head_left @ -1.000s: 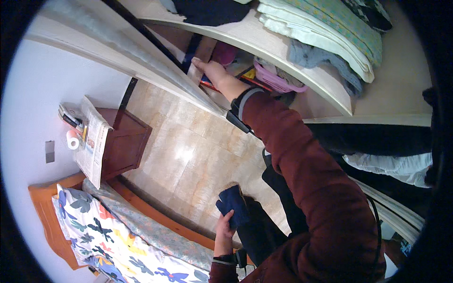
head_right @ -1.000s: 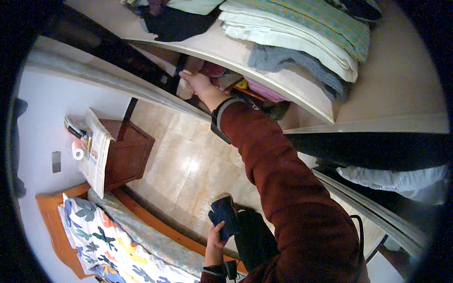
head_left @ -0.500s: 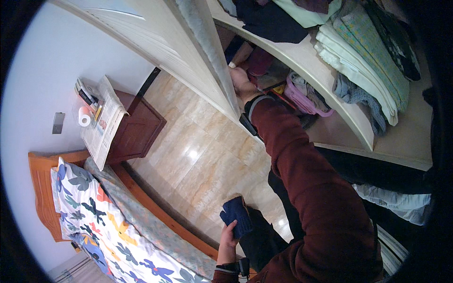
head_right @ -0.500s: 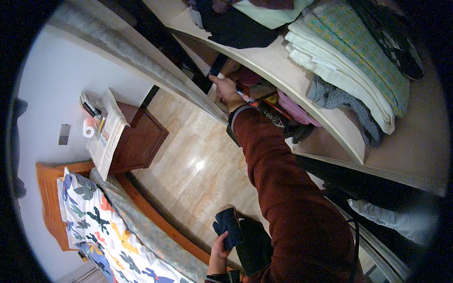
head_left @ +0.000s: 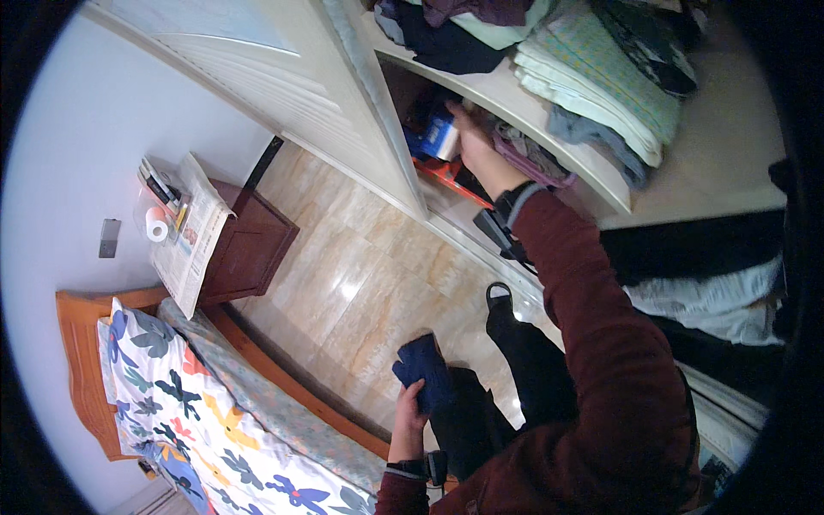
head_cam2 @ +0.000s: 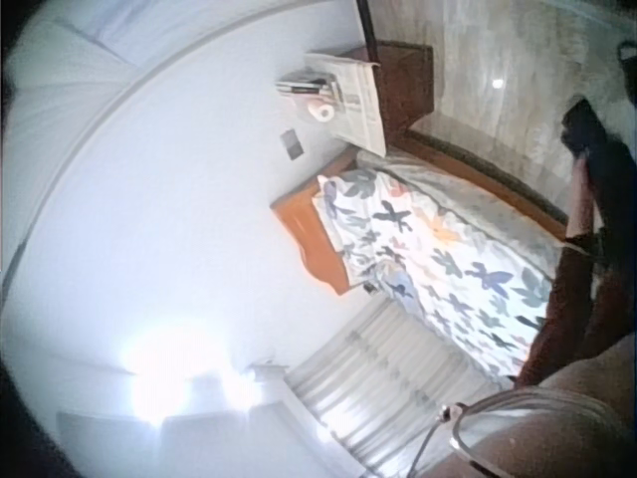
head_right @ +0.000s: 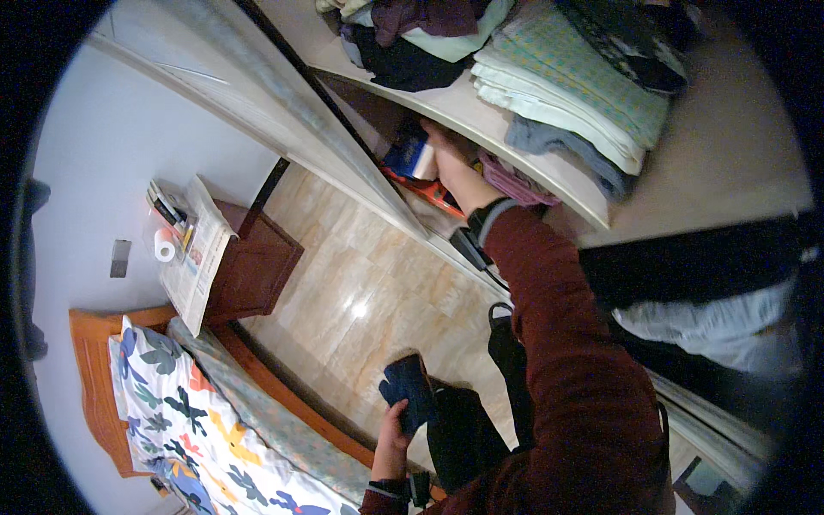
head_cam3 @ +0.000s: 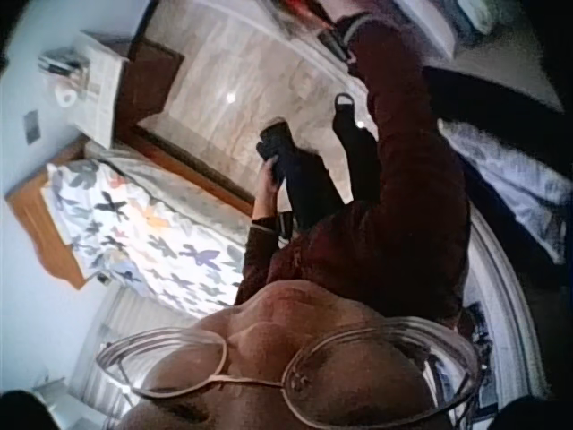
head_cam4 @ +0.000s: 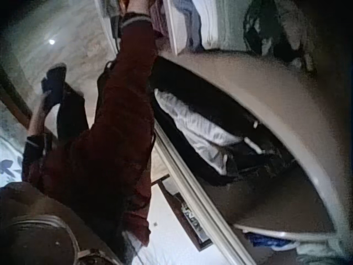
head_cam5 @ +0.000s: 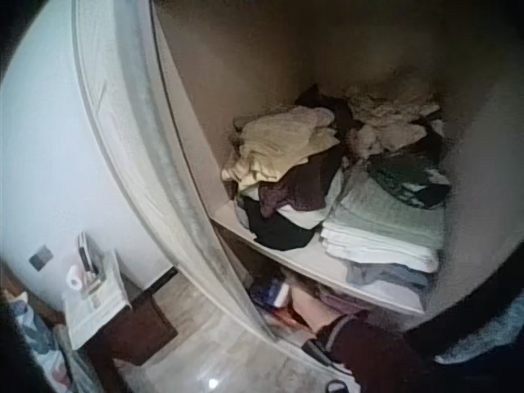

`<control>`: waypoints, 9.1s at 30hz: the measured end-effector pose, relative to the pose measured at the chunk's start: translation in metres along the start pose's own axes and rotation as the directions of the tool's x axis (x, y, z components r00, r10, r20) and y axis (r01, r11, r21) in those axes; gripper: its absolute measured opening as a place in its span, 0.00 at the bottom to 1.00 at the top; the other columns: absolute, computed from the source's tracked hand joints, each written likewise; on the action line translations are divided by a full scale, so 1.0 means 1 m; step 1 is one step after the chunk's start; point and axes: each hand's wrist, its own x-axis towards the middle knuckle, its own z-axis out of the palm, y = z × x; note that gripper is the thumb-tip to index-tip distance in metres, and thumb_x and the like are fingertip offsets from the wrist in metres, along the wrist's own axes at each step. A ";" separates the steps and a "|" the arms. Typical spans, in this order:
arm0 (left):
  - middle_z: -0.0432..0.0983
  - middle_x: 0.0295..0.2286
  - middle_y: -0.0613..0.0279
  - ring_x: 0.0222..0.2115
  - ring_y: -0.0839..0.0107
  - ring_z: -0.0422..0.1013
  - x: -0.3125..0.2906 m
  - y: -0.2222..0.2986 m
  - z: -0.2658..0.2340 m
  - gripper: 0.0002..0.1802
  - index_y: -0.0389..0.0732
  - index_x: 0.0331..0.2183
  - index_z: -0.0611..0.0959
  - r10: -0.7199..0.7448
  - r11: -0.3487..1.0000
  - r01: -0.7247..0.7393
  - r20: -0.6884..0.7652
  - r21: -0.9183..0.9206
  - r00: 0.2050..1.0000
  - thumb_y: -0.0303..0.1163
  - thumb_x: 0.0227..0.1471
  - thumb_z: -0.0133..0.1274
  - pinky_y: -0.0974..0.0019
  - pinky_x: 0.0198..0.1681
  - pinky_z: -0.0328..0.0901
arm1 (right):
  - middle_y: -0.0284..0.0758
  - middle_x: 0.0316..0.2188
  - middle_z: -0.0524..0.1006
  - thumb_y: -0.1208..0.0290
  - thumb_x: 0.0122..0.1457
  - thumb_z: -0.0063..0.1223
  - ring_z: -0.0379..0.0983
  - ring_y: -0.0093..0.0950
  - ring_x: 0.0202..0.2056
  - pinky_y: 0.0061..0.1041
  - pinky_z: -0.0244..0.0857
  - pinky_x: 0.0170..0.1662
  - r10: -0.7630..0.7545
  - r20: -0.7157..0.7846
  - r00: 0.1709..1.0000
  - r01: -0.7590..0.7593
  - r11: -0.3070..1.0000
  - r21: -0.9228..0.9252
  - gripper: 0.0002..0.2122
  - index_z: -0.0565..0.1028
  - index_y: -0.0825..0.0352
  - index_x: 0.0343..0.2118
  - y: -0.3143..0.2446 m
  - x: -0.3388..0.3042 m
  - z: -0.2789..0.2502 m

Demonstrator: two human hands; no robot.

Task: The person unpacks a package of socks, places them into a plastic bag, and then places the bag on the bed. The person then retrieves several boxes from a closet, opens them, and places the contents on the bed. Finally, the person retrieves a pink container from the closet and walks out of the room.

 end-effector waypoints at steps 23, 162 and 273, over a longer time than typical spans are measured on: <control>0.62 0.44 0.48 0.45 0.64 0.60 -0.249 0.054 -0.029 0.35 0.29 0.49 0.61 0.784 0.389 -0.798 0.289 0.460 0.549 0.40 0.43 0.51 0.67 0.48 0.55 | 0.38 0.48 0.62 0.67 0.52 0.47 0.63 0.27 0.46 0.25 0.58 0.48 0.381 0.922 0.066 -0.355 0.873 -0.335 0.29 0.50 0.64 0.56 -0.182 -0.464 -0.020; 0.67 0.41 0.48 0.31 0.68 0.71 -0.666 -0.670 -0.512 0.21 0.39 0.48 0.60 0.267 -0.493 -0.860 -0.964 -0.132 -0.005 0.27 0.51 0.43 0.70 0.32 0.70 | 0.36 0.38 0.71 0.53 0.56 0.33 0.70 0.29 0.37 0.28 0.66 0.40 0.435 -0.276 -0.857 0.405 0.238 -0.883 0.22 0.65 0.66 0.45 -0.143 -1.351 -0.317; 0.71 0.27 0.60 0.25 0.74 0.68 -0.200 0.264 -0.134 0.13 0.36 0.40 0.71 0.769 0.586 -0.794 0.200 0.162 0.608 0.26 0.51 0.39 0.72 0.33 0.65 | 0.28 0.19 0.69 0.70 0.51 0.43 0.66 0.18 0.20 0.17 0.61 0.23 0.525 0.417 0.742 -0.068 0.678 -0.732 0.06 0.69 0.63 0.31 -0.129 -0.343 0.041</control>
